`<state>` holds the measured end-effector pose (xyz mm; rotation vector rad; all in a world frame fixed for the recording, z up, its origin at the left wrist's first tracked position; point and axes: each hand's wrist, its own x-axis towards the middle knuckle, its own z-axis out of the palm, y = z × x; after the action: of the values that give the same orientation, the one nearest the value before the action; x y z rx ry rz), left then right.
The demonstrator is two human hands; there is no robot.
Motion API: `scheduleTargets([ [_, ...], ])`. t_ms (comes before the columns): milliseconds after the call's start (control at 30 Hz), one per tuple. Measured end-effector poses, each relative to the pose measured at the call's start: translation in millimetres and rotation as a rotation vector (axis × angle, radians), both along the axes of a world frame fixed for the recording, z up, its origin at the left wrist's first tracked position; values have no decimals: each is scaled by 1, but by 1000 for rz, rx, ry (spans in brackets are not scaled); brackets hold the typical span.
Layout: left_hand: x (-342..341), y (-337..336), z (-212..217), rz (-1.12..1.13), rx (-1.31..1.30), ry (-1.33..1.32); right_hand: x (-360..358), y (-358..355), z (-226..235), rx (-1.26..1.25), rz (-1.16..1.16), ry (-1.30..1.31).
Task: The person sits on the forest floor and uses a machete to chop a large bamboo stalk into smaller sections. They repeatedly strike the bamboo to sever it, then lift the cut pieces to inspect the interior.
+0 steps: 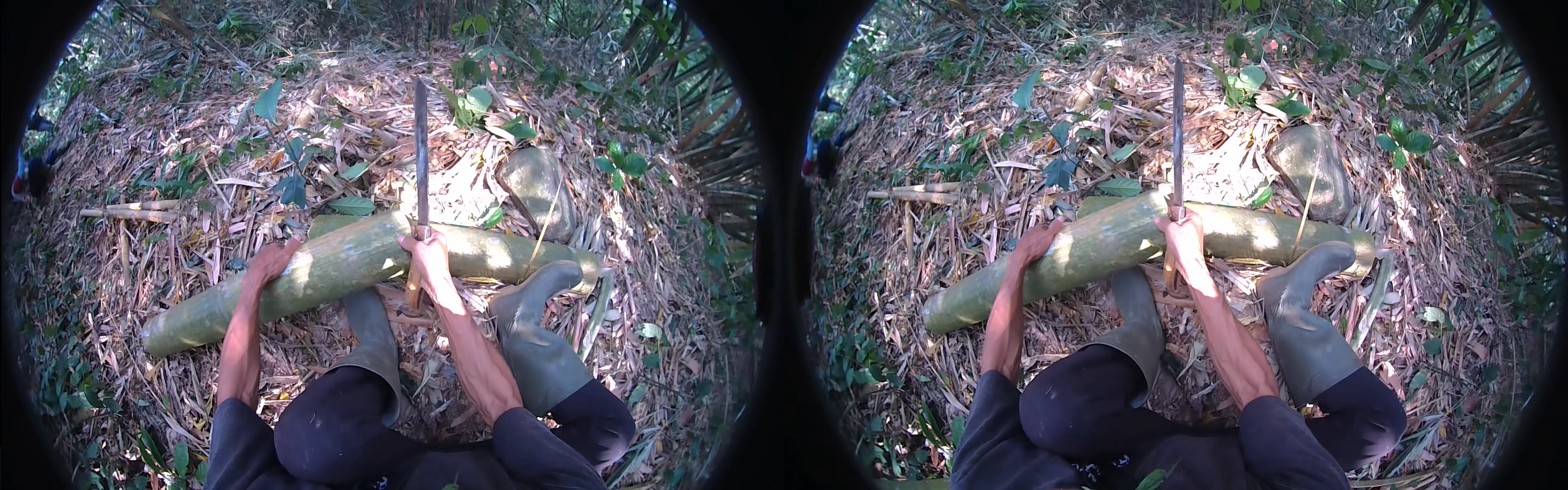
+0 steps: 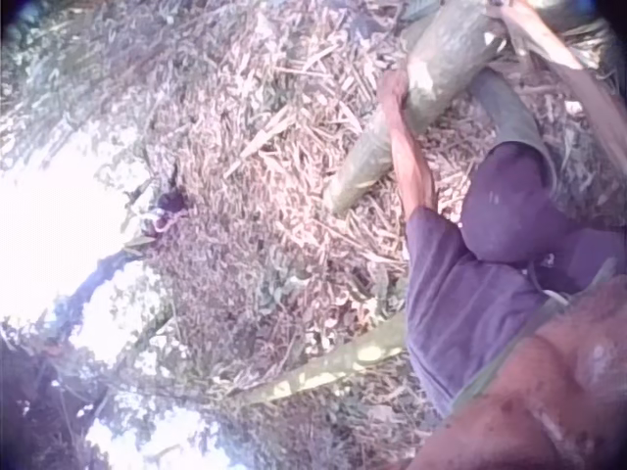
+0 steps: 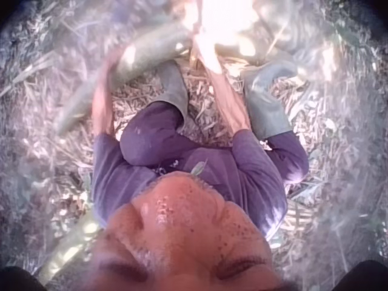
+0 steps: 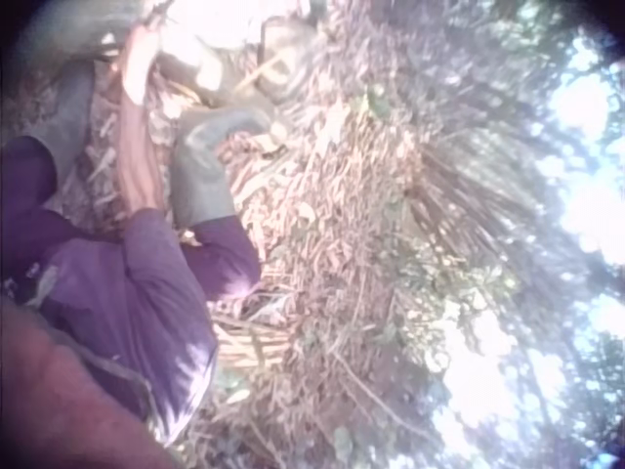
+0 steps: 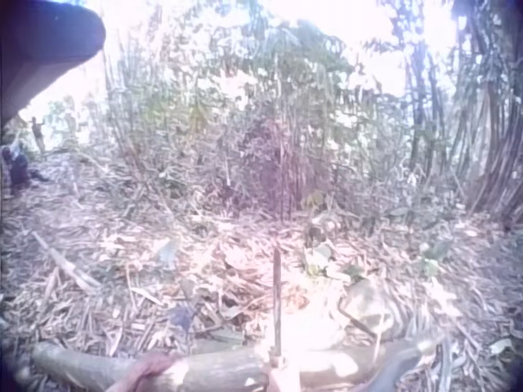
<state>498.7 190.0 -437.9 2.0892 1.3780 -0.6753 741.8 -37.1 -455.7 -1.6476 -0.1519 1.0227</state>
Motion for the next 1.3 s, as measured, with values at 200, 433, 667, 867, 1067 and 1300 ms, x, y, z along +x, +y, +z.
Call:
scheduleTargets([
  [200, 1, -32, 48, 42, 296, -139, -4, -2, 23, 223, 53, -226],
  [433, -45, -65, 34, -23, 604, -348, -29, -88, 42, 2, 345, -610],
  [667, -51, -85, 25, 30, 798, -345, -40, -131, 38, -41, 346, -634],
  [867, -62, -66, 46, 107, 511, -183, -48, -48, 182, 631, -72, -870],
  [1067, -52, -60, 49, 84, 482, -231, -54, -48, 181, 888, -228, -707],
  [1300, -52, -62, 55, 80, 495, -120, -20, -130, 53, -265, 604, -609],
])
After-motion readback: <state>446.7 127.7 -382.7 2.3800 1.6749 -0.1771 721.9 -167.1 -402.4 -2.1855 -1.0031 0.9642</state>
